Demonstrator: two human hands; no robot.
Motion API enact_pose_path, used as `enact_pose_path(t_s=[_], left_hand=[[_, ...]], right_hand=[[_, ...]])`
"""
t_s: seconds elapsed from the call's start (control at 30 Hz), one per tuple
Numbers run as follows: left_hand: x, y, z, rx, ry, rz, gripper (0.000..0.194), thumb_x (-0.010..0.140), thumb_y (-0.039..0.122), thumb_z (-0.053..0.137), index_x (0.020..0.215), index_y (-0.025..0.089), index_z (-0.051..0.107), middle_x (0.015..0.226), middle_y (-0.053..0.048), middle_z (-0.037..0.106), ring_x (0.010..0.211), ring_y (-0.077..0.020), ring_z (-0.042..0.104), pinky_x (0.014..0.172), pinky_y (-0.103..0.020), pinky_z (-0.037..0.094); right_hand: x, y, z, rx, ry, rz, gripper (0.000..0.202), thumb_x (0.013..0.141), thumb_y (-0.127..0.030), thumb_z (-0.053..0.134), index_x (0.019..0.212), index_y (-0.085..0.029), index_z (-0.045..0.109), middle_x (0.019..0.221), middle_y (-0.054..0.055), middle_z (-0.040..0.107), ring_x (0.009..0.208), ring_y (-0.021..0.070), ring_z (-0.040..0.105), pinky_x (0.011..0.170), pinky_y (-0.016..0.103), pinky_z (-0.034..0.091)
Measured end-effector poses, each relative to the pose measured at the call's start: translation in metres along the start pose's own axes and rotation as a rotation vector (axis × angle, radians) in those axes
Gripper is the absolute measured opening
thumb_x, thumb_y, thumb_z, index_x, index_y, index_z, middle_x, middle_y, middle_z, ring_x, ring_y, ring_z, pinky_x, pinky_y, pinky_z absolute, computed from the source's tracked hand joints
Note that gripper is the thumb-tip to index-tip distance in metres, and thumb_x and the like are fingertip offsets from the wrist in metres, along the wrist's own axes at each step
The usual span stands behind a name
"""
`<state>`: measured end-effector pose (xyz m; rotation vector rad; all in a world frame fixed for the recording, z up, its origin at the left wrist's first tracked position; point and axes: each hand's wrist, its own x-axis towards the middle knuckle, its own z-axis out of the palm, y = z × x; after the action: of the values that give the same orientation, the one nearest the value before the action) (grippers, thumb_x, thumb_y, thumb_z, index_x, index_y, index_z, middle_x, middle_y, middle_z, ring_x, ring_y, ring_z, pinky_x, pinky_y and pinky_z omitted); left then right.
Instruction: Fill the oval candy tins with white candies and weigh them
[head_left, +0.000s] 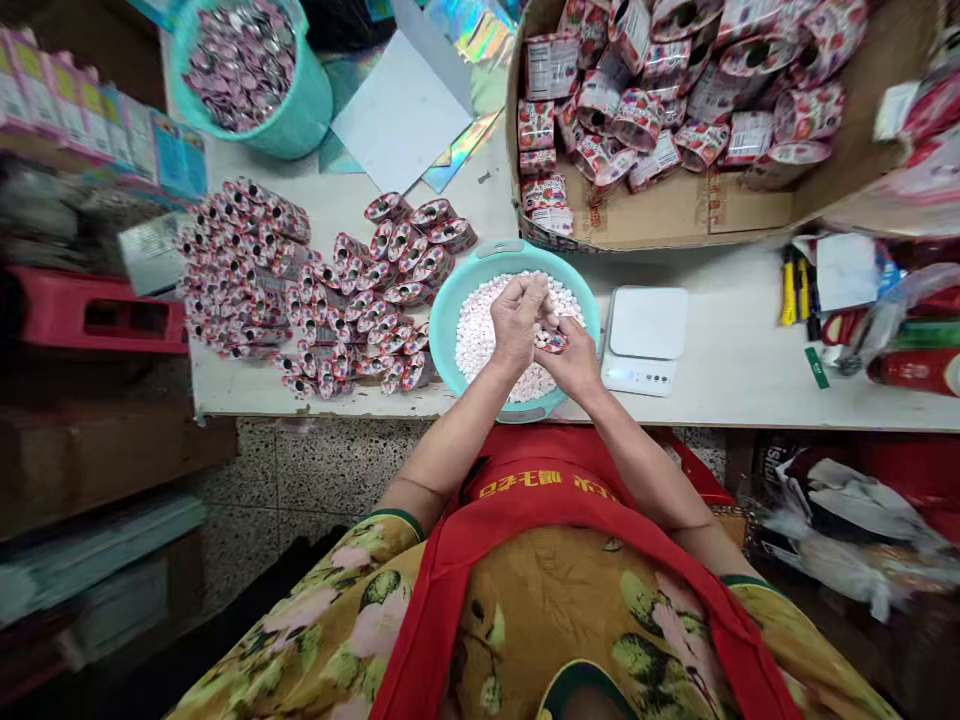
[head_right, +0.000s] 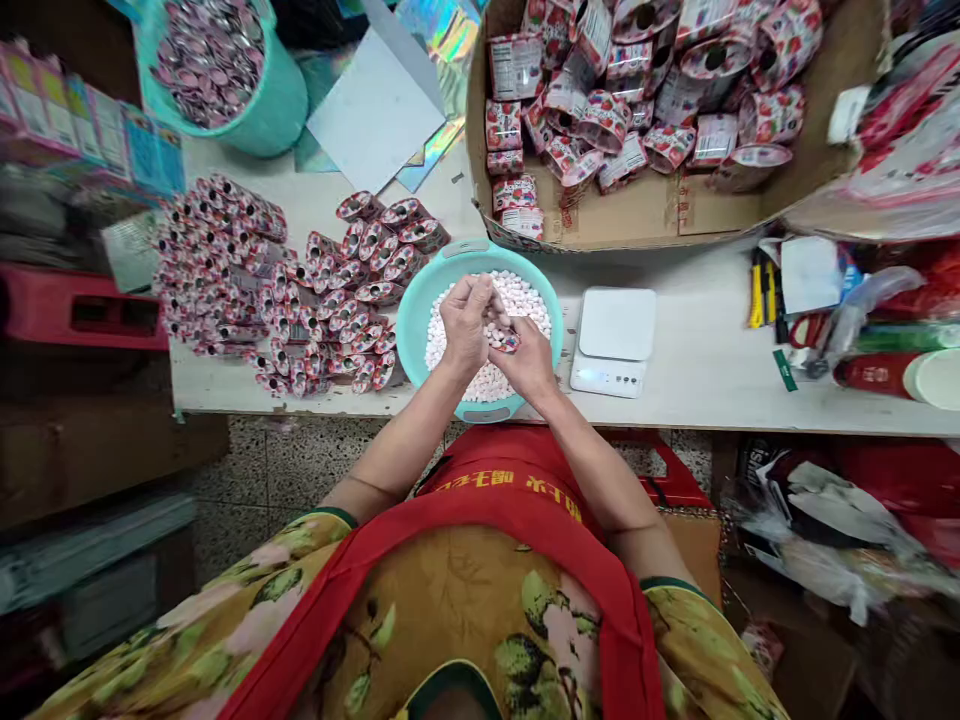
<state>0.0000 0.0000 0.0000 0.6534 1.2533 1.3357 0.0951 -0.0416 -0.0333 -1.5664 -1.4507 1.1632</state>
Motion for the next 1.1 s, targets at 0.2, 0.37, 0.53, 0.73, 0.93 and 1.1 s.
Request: enact_pose_path(t_s=[0.2,0.37,0.53,0.73,0.93,1.1], left_hand=[[-0.001,-0.001,-0.004,-0.004,-0.079,-0.060,0.046,0.084,0.059,0.071,0.071,0.019,0.052,0.057,0.006,0.052,0.042,-0.0046,0.049,0.041,-0.017,0.037],[-0.009,-0.001,-0.001,-0.031,-0.086,-0.094,0.043,0.086,0.057,0.069,0.071,0.020,0.053,0.055,0.006,0.050,0.040,-0.0049,0.045,0.039,-0.018,0.033],[0.008,0.001,-0.023,0.037,-0.024,-0.037,0.041,0.092,0.058,0.061,0.076,0.020,0.057,0.061,0.003,0.053,0.046,-0.0080,0.050,0.047,-0.021,0.042],[0.043,-0.033,-0.092,1.055,-0.070,0.044,0.031,0.090,0.049,0.063,0.100,0.020,0.069,0.112,-0.013,0.069,0.111,-0.0286,0.062,0.094,-0.040,0.050],[0.035,-0.088,-0.064,1.542,-0.040,-0.017,0.061,0.092,0.061,0.053,0.134,0.018,0.062,0.133,-0.022,0.058,0.126,-0.0427,0.049,0.103,-0.054,0.041],[0.025,-0.103,-0.042,1.399,-0.061,-0.013,0.040,0.092,0.051,0.056,0.112,0.019,0.071,0.117,-0.016,0.066,0.109,-0.0335,0.061,0.095,-0.042,0.045]], right_hand=[[-0.004,0.000,0.000,0.056,0.028,-0.004,0.029,0.070,-0.033,0.073,0.094,-0.021,0.066,0.095,0.003,0.068,0.088,0.0219,0.062,0.083,0.034,0.049],[-0.004,0.003,0.003,0.063,0.009,-0.013,0.026,0.071,-0.032,0.071,0.093,-0.020,0.067,0.094,0.004,0.067,0.091,0.0219,0.062,0.084,0.034,0.049],[-0.007,0.011,-0.009,0.266,-0.047,0.045,0.041,0.066,-0.037,0.081,0.102,-0.021,0.071,0.101,0.003,0.070,0.097,0.0222,0.065,0.092,0.037,0.051],[-0.018,0.030,-0.074,0.375,0.123,0.122,0.052,0.065,-0.041,0.087,0.111,-0.024,0.070,0.111,0.004,0.072,0.100,0.0224,0.068,0.094,0.038,0.055],[0.000,0.095,-0.125,0.098,0.428,0.177,0.043,0.069,-0.038,0.079,0.107,-0.025,0.065,0.110,0.008,0.072,0.100,0.0244,0.068,0.095,0.042,0.056],[0.014,0.106,-0.140,-0.044,0.432,0.136,0.049,0.065,-0.045,0.081,0.108,-0.027,0.064,0.119,0.009,0.067,0.114,0.0335,0.064,0.102,0.057,0.050]])
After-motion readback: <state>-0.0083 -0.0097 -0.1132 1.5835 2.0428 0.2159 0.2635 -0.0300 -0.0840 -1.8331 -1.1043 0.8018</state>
